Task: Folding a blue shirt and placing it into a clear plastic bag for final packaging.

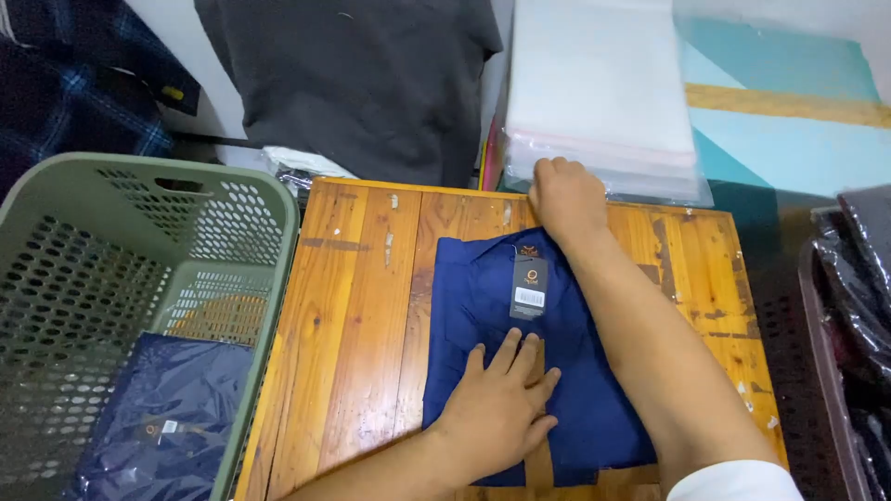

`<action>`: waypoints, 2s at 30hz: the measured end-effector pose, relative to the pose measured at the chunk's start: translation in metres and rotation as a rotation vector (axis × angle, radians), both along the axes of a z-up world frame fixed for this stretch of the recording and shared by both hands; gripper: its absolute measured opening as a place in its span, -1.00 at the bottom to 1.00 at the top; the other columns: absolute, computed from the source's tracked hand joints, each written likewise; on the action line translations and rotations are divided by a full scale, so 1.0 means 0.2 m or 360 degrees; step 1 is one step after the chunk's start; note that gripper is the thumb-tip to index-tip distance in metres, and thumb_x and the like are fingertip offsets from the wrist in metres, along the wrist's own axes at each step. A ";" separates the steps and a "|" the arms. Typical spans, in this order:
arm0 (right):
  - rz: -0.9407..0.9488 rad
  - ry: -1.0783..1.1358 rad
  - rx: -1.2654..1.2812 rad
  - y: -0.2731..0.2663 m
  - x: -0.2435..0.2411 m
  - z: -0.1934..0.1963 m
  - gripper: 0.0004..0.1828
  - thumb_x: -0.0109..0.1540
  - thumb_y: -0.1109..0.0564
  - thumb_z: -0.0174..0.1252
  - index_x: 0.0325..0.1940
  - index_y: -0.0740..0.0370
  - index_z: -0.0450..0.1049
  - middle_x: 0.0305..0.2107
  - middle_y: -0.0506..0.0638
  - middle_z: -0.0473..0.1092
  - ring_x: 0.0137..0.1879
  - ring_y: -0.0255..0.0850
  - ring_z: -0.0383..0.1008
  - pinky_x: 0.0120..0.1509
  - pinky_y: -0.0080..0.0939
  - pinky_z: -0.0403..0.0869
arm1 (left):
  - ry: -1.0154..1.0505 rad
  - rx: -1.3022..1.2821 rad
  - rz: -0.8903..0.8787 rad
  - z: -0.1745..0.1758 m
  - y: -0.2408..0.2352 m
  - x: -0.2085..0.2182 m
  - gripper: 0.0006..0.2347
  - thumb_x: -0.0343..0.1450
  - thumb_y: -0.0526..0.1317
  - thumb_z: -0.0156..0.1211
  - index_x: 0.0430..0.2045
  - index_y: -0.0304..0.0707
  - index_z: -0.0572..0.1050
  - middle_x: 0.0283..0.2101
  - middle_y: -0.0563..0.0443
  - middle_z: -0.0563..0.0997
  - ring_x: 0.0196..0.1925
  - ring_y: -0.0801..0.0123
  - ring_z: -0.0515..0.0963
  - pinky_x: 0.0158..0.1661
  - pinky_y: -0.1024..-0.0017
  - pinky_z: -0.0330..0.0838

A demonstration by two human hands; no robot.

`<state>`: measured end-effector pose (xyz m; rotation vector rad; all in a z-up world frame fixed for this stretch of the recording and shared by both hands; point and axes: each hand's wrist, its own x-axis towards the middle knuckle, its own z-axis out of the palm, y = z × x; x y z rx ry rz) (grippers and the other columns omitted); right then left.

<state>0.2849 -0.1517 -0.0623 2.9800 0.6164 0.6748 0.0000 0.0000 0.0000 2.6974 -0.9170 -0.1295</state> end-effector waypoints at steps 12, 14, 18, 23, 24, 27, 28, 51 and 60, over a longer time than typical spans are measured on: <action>-0.0333 0.0450 0.0165 -0.05 -0.02 0.07 -0.38 0.34 -0.23 0.08 0.46 -0.05 0.36 -0.29 0.02 0.50 -0.16 0.12 0.54 -0.35 0.19 0.45 | 0.0026 -0.0030 0.0001 -0.02 0.00 0.00 -0.51 0.50 0.09 -0.06 0.30 -0.10 0.37 0.43 -0.42 0.21 0.47 -0.22 0.12 0.12 -0.31 0.19; -0.0189 0.0334 0.0218 -0.08 -0.02 0.04 -0.48 0.28 -0.13 0.21 0.29 0.05 0.46 -0.21 0.06 0.48 -0.05 0.13 0.49 -0.23 0.20 0.47 | 0.0051 -0.0012 0.0000 -0.01 0.00 0.00 -0.51 0.51 0.09 -0.07 0.31 -0.09 0.36 0.44 -0.41 0.19 0.48 -0.22 0.10 0.13 -0.31 0.19; 0.0054 0.0016 0.0102 -0.10 0.02 0.00 -0.72 0.18 0.21 0.20 -0.05 0.31 0.62 0.03 0.29 0.45 0.17 0.20 0.28 0.07 0.09 0.51 | 0.0029 0.0016 0.0011 -0.02 0.00 0.00 -0.51 0.51 0.10 -0.10 0.32 -0.06 0.35 0.44 -0.40 0.18 0.49 -0.20 0.09 0.13 -0.31 0.19; 0.0013 -0.0207 0.0054 -0.11 0.03 0.01 -0.70 0.10 0.10 0.35 -0.09 0.13 0.70 0.14 0.23 0.43 0.23 0.17 0.25 -0.04 0.12 0.52 | 0.0045 0.0014 0.0005 -0.03 0.00 0.00 -0.50 0.52 0.10 -0.12 0.33 -0.06 0.33 0.44 -0.40 0.17 0.49 -0.21 0.08 0.14 -0.30 0.17; -0.0006 -0.0244 0.0034 -0.11 0.02 0.01 -0.68 0.05 0.01 0.44 -0.13 0.07 0.72 0.15 0.18 0.44 0.27 0.14 0.24 -0.08 0.12 0.52 | 0.0045 0.0010 -0.0003 -0.02 0.00 0.00 -0.51 0.52 0.09 -0.12 0.33 -0.07 0.33 0.44 -0.41 0.17 0.49 -0.22 0.08 0.14 -0.30 0.17; -0.0133 -0.0146 0.0036 -0.13 0.03 0.03 -0.54 0.09 -0.25 0.47 -0.09 0.05 0.72 0.31 0.14 0.34 0.41 0.15 0.11 0.09 0.21 0.42 | 0.0105 0.0011 -0.0014 -0.02 0.00 0.01 -0.50 0.52 0.09 -0.11 0.34 -0.09 0.31 0.46 -0.42 0.14 0.50 -0.23 0.05 0.15 -0.33 0.15; -0.0129 -0.0142 0.0035 -0.13 0.03 0.02 -0.54 0.09 -0.25 0.47 -0.09 0.05 0.72 0.31 0.14 0.34 0.41 0.15 0.11 0.09 0.21 0.42 | 0.0108 0.0009 -0.0010 -0.02 0.00 0.00 -0.50 0.52 0.09 -0.11 0.34 -0.09 0.31 0.46 -0.42 0.14 0.50 -0.23 0.05 0.15 -0.33 0.15; -0.0401 0.0425 0.0401 -0.01 0.06 -0.02 -0.72 0.32 -0.11 0.07 -0.03 -0.09 0.63 -0.21 -0.01 0.59 -0.08 0.13 0.57 -0.17 0.18 0.43 | 0.0024 -0.0069 0.0030 -0.03 0.00 -0.01 -0.52 0.49 0.07 -0.05 0.30 -0.08 0.36 0.44 -0.40 0.19 0.49 -0.19 0.09 0.14 -0.32 0.16; -0.0322 0.0548 0.0355 -0.07 0.02 0.12 -0.64 0.37 -0.15 0.01 0.02 -0.06 0.65 -0.15 0.03 0.59 0.00 0.17 0.54 -0.11 0.20 0.45 | 0.0034 -0.0231 0.0083 -0.07 0.00 -0.02 -0.53 0.47 0.05 0.00 0.27 -0.11 0.37 0.48 -0.42 0.11 0.53 -0.22 0.01 0.21 -0.33 0.06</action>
